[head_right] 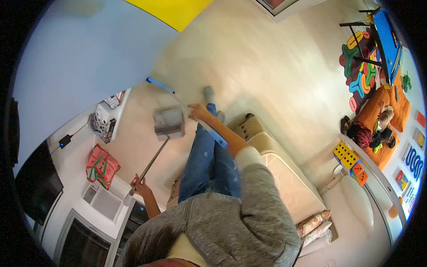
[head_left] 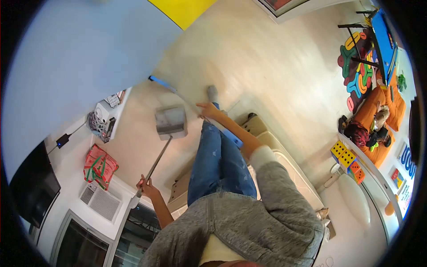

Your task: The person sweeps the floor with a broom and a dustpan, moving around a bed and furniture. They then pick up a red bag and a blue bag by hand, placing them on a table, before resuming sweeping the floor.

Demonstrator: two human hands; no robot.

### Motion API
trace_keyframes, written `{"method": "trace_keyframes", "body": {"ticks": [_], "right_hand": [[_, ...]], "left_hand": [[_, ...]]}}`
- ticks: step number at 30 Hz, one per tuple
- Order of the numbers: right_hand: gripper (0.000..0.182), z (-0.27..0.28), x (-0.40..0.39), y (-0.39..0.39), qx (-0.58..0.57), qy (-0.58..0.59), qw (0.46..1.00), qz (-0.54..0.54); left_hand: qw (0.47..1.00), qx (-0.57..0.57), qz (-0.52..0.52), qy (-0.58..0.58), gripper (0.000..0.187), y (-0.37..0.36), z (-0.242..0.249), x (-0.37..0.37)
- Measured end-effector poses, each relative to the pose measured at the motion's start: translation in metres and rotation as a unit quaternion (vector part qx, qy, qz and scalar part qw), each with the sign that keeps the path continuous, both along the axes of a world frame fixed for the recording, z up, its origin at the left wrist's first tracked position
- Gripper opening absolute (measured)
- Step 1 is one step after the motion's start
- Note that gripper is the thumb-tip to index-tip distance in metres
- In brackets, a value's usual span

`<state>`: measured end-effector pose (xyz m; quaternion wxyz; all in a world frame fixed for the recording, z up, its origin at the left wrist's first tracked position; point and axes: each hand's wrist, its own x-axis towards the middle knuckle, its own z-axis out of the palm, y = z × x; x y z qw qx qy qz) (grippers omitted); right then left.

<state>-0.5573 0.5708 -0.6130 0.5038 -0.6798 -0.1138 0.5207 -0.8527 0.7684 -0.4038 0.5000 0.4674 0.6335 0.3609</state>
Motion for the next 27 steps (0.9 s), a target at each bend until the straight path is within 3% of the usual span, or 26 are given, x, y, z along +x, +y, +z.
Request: {"method": "trace_keyframes", "body": {"ticks": [1, 2, 4, 6, 7, 8, 10, 12, 14, 16, 18, 21, 22, 23, 24, 27], "right_hand": [[0.027, -0.048, 0.01, 0.025, 0.053, -0.026, 0.998, 0.014], [0.03, -0.078, 0.043, 0.037, 0.089, 0.115, 0.989, -0.011], [0.038, -0.126, 0.114, 0.042, 0.154, 0.392, 0.906, -0.044], [0.044, -0.071, 0.159, 0.008, 0.064, 0.353, 0.929, -0.093], [0.045, -0.034, 0.182, -0.018, 0.078, 0.337, 0.929, -0.133], [0.049, -0.004, 0.202, -0.033, -0.059, 0.26, 0.956, -0.126], [0.048, 0.003, 0.231, -0.073, -0.061, 0.29, 0.936, -0.191], [0.037, 0.0, 0.263, -0.105, -0.023, 0.334, 0.901, -0.274], [0.017, -0.009, 0.293, -0.13, 0.089, 0.384, 0.847, -0.357], [0.008, -0.024, 0.322, -0.151, 0.12, 0.347, 0.851, -0.376], [0.01, -0.029, 0.335, -0.178, 0.215, 0.455, 0.741, -0.444], [0.014, -0.014, 0.288, -0.245, 0.227, 0.253, 0.834, -0.434], [0.016, -0.012, 0.26, -0.275, 0.177, 0.217, 0.842, -0.46], [0.016, -0.011, 0.235, -0.305, 0.275, 0.254, 0.81, -0.452], [0.016, 0.016, 0.217, -0.323, 0.258, 0.315, 0.767, -0.495], [0.019, 0.053, 0.174, -0.343, 0.0, 0.293, 0.756, -0.585]], "left_hand": [[1.0, -0.007, -0.013, -0.006, 0.021, 0.005, -0.006, 0.002], [0.997, -0.062, 0.029, -0.047, 0.022, 0.011, -0.007, 0.007], [0.999, -0.025, -0.034, 0.009, 0.023, 0.008, -0.009, 0.024], [0.998, -0.045, -0.046, 0.001, 0.021, 0.01, -0.008, 0.041], [0.997, -0.058, -0.053, -0.004, 0.02, 0.012, -0.01, 0.049], [0.997, -0.063, -0.051, 0.005, 0.02, 0.013, -0.009, 0.057], [0.996, -0.074, -0.048, 0.013, 0.02, 0.014, -0.012, 0.085], [0.994, -0.081, -0.07, 0.023, 0.02, 0.012, -0.011, 0.111], [0.992, -0.087, -0.09, 0.021, 0.02, 0.009, -0.015, 0.13], [0.99, -0.087, -0.107, 0.008, 0.019, 0.011, -0.019, 0.145], [0.99, -0.077, -0.119, 0.012, 0.018, 0.004, -0.013, 0.162], [0.988, -0.069, -0.134, 0.018, 0.017, -0.006, -0.003, 0.191], [0.988, -0.069, -0.138, 0.019, 0.017, -0.01, -0.002, 0.199], [0.988, -0.063, -0.138, 0.017, 0.016, -0.012, -0.004, 0.207], [0.989, -0.058, -0.136, 0.017, 0.016, -0.014, -0.004, 0.211], [0.988, -0.042, -0.149, 0.017, 0.015, -0.015, 0.0, 0.217]]}}
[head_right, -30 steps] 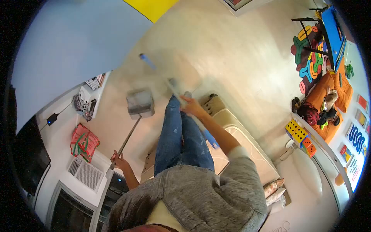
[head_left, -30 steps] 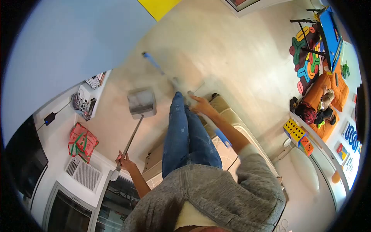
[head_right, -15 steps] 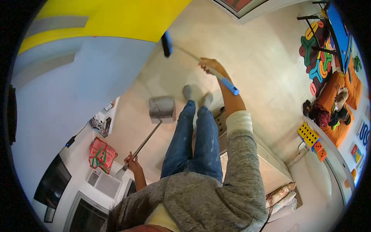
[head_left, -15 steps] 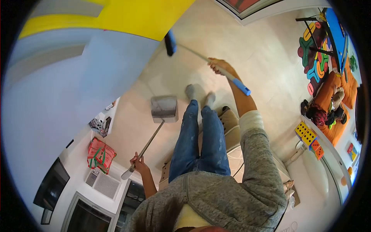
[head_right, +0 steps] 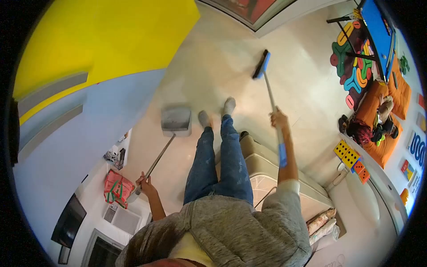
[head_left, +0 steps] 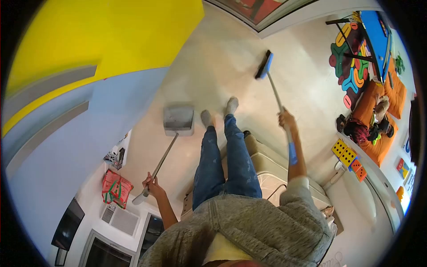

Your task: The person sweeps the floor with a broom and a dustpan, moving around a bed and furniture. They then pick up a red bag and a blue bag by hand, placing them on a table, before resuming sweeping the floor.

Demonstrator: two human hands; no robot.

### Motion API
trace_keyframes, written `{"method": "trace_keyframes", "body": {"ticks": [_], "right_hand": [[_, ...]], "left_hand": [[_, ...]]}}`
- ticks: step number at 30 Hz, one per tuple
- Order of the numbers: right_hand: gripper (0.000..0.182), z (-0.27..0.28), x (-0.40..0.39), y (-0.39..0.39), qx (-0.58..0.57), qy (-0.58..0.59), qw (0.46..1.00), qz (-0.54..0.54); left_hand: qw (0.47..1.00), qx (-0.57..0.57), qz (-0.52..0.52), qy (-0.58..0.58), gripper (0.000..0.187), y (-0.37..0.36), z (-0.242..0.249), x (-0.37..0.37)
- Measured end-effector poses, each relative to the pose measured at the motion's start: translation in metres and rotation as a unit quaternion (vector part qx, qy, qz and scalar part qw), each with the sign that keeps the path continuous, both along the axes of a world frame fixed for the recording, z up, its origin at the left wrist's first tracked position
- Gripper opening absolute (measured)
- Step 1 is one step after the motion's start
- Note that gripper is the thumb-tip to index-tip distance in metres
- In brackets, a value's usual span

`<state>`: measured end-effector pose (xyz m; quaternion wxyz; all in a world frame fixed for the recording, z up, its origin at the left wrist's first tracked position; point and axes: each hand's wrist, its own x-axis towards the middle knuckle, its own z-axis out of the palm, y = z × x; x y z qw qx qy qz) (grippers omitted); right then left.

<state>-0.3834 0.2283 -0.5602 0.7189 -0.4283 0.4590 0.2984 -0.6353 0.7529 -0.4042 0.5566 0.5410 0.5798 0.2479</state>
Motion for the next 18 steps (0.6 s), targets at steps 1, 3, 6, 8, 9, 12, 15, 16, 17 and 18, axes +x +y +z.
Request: {"method": "trace_keyframes", "body": {"ticks": [1, 3, 6, 8, 9, 12, 15, 16, 17, 18], "right_hand": [[0.025, 0.007, -0.014, 0.013, -0.06, 0.018, 0.998, 0.022], [0.039, 0.07, -0.033, 0.069, -0.119, -0.048, 0.987, 0.097], [0.05, 0.063, -0.026, 0.132, 0.016, -0.068, 0.974, 0.216], [0.051, 0.009, 0.007, 0.196, 0.011, -0.13, 0.944, 0.302], [0.049, -0.018, 0.028, 0.225, -0.002, -0.207, 0.896, 0.394], [0.047, -0.072, 0.053, 0.251, 0.136, -0.078, 0.966, 0.205], [0.047, -0.084, 0.004, 0.156, 0.128, -0.096, 0.97, 0.183], [0.047, -0.069, -0.008, 0.117, 0.095, -0.105, 0.964, 0.224], [0.05, -0.052, -0.03, 0.075, 0.0, -0.104, 0.945, 0.311], [0.054, -0.034, -0.048, 0.037, -0.098, -0.105, 0.907, 0.395]], "left_hand": [[1.0, 0.005, -0.006, -0.004, 0.015, -0.002, -0.002, 0.004], [1.0, 0.012, -0.011, -0.003, 0.014, -0.002, -0.003, 0.008], [0.999, 0.023, -0.023, -0.007, 0.014, -0.009, -0.011, 0.024], [0.999, 0.029, -0.036, 0.006, 0.013, -0.013, -0.011, 0.03], [0.999, 0.022, -0.031, 0.012, 0.014, -0.013, -0.012, 0.033], [0.999, 0.009, -0.037, 0.014, 0.014, -0.011, -0.007, 0.044], [0.998, 0.013, -0.063, 0.022, 0.014, -0.01, 0.001, 0.053], [0.997, 0.011, -0.07, 0.025, 0.014, -0.008, 0.002, 0.052], [0.997, 0.011, -0.075, 0.02, 0.014, -0.005, -0.001, 0.053], [0.997, 0.011, -0.076, 0.012, 0.014, -0.005, -0.007, 0.056]]}}
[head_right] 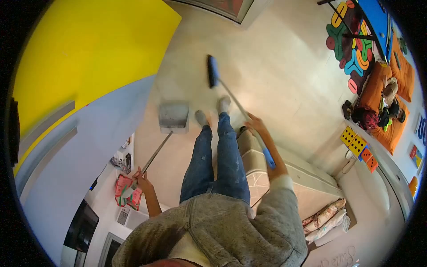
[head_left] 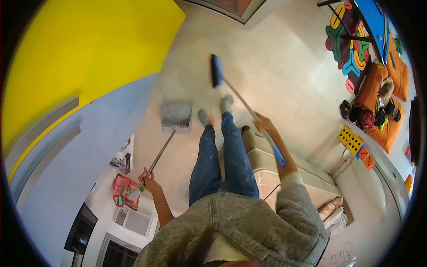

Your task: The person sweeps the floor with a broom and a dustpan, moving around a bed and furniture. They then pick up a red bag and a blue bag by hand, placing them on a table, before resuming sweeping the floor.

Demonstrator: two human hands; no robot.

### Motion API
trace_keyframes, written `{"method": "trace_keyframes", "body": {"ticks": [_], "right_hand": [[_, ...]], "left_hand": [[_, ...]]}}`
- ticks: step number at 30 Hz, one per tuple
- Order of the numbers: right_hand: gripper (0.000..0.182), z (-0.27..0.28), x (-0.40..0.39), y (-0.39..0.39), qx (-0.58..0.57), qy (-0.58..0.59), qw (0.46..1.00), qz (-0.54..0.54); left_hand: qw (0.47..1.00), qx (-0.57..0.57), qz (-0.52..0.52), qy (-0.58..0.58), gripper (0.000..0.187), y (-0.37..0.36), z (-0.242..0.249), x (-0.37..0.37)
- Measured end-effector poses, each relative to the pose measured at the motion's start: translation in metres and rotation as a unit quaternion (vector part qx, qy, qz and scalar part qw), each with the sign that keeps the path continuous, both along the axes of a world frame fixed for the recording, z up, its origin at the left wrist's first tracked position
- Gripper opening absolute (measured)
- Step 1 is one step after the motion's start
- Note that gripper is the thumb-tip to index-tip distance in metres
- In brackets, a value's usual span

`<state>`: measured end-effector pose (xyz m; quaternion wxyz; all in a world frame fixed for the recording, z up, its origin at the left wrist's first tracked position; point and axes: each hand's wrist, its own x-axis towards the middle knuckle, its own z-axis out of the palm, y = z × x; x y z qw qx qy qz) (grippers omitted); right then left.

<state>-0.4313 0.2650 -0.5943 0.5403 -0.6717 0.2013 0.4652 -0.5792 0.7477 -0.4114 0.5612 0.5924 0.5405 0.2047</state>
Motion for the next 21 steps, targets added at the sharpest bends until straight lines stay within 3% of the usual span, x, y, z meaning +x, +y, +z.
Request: {"method": "trace_keyframes", "body": {"ticks": [1, 3, 6, 7, 8, 10, 12, 13, 15, 16, 17, 18, 19, 21], "right_hand": [[0.058, 0.029, -0.013, -0.031, 0.032, 0.096, 0.983, -0.155], [0.059, 0.061, -0.025, -0.074, -0.053, 0.168, 0.957, -0.231], [0.06, 0.084, -0.054, -0.051, -0.053, 0.083, 0.937, -0.336], [0.061, 0.102, -0.064, -0.027, -0.08, 0.019, 0.952, -0.295], [0.06, 0.115, -0.075, -0.015, -0.003, 0.068, 0.931, -0.359], [0.052, 0.139, -0.048, 0.021, -0.028, 0.068, 0.971, -0.228], [0.056, 0.101, -0.01, 0.046, 0.026, 0.059, 0.991, -0.12], [0.056, 0.052, -0.004, 0.044, 0.135, 0.058, 0.977, -0.157], [0.053, -0.012, 0.018, 0.03, 0.289, -0.109, 0.948, -0.072], [0.047, -0.028, 0.03, 0.018, 0.296, 0.106, 0.92, -0.235], [0.045, -0.013, 0.044, 0.005, 0.383, 0.215, 0.819, -0.37], [0.047, 0.007, 0.049, 0.004, 0.214, 0.15, 0.912, -0.316], [0.05, 0.025, 0.053, 0.007, 0.036, 0.075, 0.966, -0.245], [0.05, 0.064, 0.054, 0.041, -0.048, -0.035, 0.98, -0.188]], "left_hand": [[1.0, 0.001, 0.002, 0.006, 0.014, -0.002, -0.002, 0.004], [1.0, 0.004, 0.0, 0.027, 0.013, -0.006, 0.002, 0.011], [1.0, 0.003, -0.008, 0.022, 0.012, -0.003, -0.003, 0.016], [1.0, 0.004, -0.012, 0.015, 0.013, -0.003, -0.004, 0.016], [1.0, 0.005, -0.016, 0.009, 0.013, -0.004, -0.003, 0.015], [1.0, -0.002, -0.018, 0.002, 0.013, -0.006, -0.008, 0.019], [1.0, -0.01, -0.008, 0.002, 0.014, -0.007, -0.01, 0.032], [1.0, -0.012, -0.013, 0.002, 0.013, -0.009, -0.013, 0.038], [1.0, -0.01, -0.022, 0.012, 0.013, -0.007, -0.01, 0.044], [1.0, -0.008, -0.025, 0.008, 0.013, -0.005, -0.008, 0.048], [1.0, -0.009, -0.028, 0.005, 0.012, -0.006, -0.005, 0.053], [1.0, -0.011, -0.03, -0.001, 0.012, -0.008, -0.003, 0.057], [1.0, -0.02, -0.023, -0.003, 0.011, -0.01, -0.007, 0.061], [0.999, -0.03, -0.012, -0.014, 0.01, -0.007, -0.006, 0.068]]}}
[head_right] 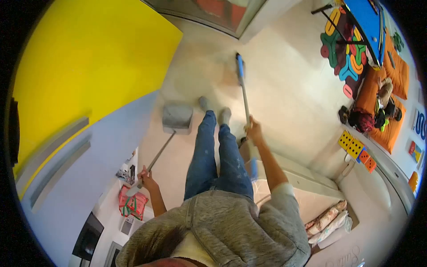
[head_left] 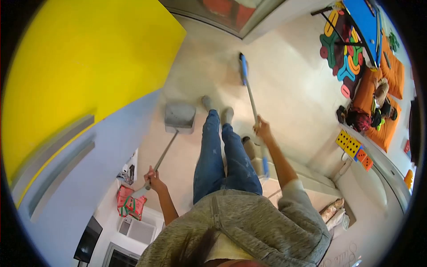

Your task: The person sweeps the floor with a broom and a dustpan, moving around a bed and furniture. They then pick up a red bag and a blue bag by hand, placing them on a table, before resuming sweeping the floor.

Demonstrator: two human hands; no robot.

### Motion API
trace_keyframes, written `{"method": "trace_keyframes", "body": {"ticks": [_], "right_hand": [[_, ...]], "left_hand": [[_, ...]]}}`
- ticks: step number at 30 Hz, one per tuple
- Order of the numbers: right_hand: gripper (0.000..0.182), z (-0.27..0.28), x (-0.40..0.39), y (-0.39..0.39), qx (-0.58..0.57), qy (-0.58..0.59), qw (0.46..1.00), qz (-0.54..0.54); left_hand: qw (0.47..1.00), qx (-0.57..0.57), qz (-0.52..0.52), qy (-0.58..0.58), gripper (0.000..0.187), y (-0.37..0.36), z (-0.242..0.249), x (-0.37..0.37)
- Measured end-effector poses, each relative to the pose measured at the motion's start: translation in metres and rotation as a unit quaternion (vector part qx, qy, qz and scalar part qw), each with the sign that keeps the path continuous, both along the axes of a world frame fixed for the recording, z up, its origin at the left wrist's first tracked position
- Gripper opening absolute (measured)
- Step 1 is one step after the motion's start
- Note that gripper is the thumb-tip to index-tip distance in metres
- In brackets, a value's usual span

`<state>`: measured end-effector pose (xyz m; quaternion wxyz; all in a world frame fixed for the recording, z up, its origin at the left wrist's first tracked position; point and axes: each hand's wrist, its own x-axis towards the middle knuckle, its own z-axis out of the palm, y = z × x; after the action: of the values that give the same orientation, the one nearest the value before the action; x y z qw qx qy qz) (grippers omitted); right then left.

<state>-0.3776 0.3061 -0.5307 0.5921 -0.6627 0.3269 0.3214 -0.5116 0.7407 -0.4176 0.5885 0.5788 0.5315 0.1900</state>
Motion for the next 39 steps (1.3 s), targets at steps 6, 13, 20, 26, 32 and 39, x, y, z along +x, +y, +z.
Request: {"method": "trace_keyframes", "body": {"ticks": [6, 13, 20, 26, 32, 39], "right_hand": [[0.052, 0.04, 0.038, 0.069, 0.118, 0.074, 0.982, 0.124], [0.049, -0.051, 0.147, 0.089, 0.258, 0.212, 0.942, -0.031], [0.054, 0.074, 0.185, 0.063, -0.036, 0.027, 0.986, 0.158], [0.055, 0.078, 0.323, 0.095, -0.011, -0.069, 0.959, 0.274], [0.051, 0.031, 0.472, 0.185, 0.098, -0.183, 0.901, 0.38], [0.047, -0.07, 0.569, 0.317, -0.031, -0.249, 0.82, 0.515]], "left_hand": [[1.0, -0.01, -0.013, -0.017, 0.011, 0.005, -0.017, 0.026], [0.999, -0.023, -0.014, -0.025, 0.011, 0.016, -0.016, 0.055], [0.997, -0.023, -0.065, 0.044, 0.009, 0.012, -0.01, 0.059], [1.0, 0.023, -0.021, 0.003, 0.009, -0.01, 0.0, 0.077], [0.998, 0.052, 0.028, -0.021, 0.01, -0.031, 0.009, 0.086], [0.998, -0.014, -0.008, -0.056, 0.012, -0.031, 0.003, 0.075]]}}
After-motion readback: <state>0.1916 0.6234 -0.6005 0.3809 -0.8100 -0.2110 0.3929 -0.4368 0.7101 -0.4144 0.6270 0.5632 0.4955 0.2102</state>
